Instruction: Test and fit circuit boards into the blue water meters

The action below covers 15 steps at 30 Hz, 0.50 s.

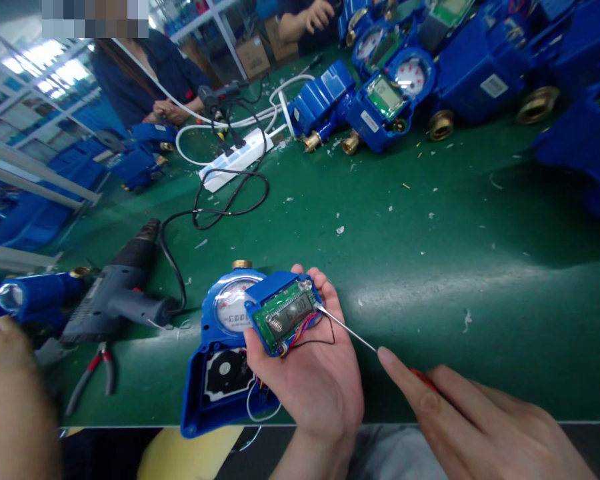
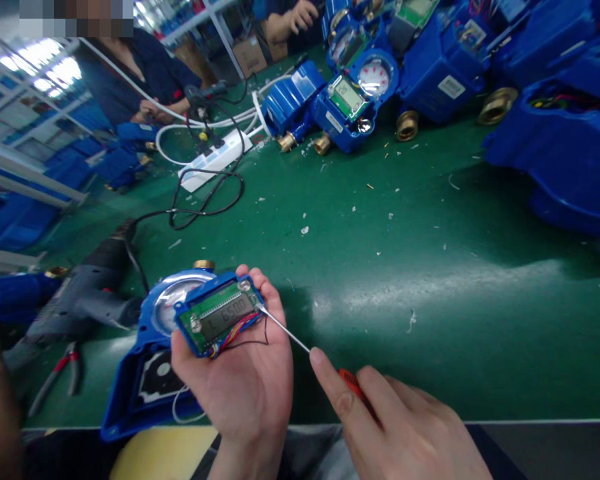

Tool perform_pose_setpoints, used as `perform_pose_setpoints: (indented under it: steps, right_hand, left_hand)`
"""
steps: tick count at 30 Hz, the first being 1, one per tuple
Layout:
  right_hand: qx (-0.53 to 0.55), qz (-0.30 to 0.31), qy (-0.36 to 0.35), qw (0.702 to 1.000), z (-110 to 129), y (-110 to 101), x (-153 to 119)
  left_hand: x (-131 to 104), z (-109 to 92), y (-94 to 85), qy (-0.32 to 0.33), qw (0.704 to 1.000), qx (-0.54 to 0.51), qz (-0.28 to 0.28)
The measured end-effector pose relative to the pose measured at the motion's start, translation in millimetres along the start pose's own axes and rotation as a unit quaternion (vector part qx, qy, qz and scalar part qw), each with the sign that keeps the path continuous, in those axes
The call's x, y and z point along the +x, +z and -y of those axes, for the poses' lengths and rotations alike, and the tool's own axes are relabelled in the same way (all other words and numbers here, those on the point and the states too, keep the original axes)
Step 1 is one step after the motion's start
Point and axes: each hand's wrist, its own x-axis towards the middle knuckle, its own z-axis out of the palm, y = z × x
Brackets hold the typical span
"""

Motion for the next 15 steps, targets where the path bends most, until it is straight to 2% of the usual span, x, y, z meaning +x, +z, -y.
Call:
perform_pose_setpoints:
  steps: [4, 9, 15]
  right_hand:
    - [0.007, -0.041, 0.017, 0.999, 2, 12, -7]
    - [0.024, -0.048, 0.024, 0.998, 2, 14, -9]
    - [0.028, 0.019, 0.003, 0.999, -5, 6, -3]
  left_hand:
    - [-1, -1, 3.3, -0.006, 0.999, -0.035, -0.014]
    - [0, -2, 3.3, -0.006, 0.999, -0.041, -0.012]
    - [0, -3, 3.8, -0.008, 0.999, -0.04, -0.014]
